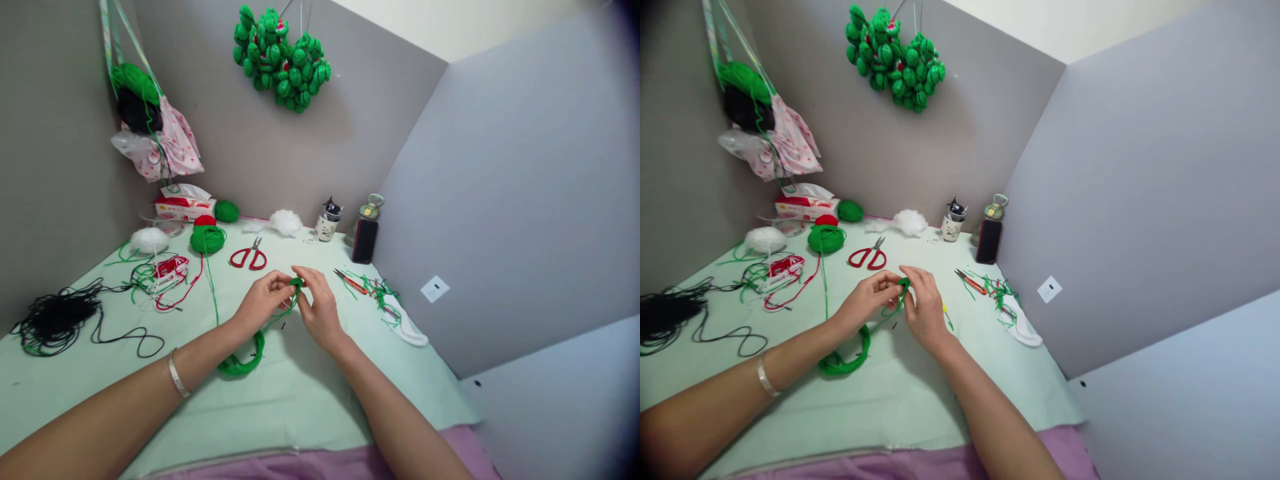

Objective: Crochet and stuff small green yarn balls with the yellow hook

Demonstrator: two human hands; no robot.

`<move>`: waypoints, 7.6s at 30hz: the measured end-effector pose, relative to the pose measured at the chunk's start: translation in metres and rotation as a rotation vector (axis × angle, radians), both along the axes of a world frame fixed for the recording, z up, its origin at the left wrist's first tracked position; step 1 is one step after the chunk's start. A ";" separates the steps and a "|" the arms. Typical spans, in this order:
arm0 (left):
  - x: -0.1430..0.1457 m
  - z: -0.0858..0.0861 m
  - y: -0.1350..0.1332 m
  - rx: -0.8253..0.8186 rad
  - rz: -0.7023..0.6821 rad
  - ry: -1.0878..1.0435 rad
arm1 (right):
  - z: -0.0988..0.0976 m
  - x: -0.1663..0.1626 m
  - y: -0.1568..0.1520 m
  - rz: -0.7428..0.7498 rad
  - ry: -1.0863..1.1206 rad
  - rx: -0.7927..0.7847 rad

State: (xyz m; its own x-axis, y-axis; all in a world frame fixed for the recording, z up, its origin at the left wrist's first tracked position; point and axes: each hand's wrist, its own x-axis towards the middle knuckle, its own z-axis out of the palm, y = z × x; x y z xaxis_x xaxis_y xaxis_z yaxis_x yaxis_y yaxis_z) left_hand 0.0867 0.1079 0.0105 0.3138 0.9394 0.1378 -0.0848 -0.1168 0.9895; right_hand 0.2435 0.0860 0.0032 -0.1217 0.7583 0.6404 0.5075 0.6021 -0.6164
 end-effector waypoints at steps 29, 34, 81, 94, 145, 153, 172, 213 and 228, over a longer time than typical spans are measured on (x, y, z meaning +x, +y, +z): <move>-0.011 -0.036 0.010 0.103 0.158 0.246 | 0.000 -0.003 0.000 0.042 0.175 -0.519; -0.011 -0.034 0.008 0.187 0.212 0.196 | 0.001 0.000 0.000 0.062 -0.002 -0.540; -0.062 0.006 0.027 0.383 -0.194 0.489 | 0.000 -0.003 0.009 0.106 0.159 -0.739; -0.089 0.036 0.241 0.326 -0.118 0.896 | 0.061 0.024 0.119 0.073 -0.496 -0.453; -0.058 0.039 0.332 -0.266 0.086 -0.170 | 0.007 0.128 0.259 -0.608 -0.263 0.078; -0.062 0.033 0.334 -0.224 0.030 -0.021 | -0.008 0.232 0.200 -1.050 -0.351 -0.244; -0.036 0.024 0.345 0.091 0.066 0.508 | 0.019 0.200 0.203 -1.063 -0.503 -0.374; -0.030 0.048 0.330 -0.072 0.064 -0.181 | -0.038 0.000 0.325 -0.333 -0.497 -0.418; -0.011 0.067 0.218 -0.331 -0.065 -0.504 | 0.039 -0.040 0.199 -0.011 -0.159 0.181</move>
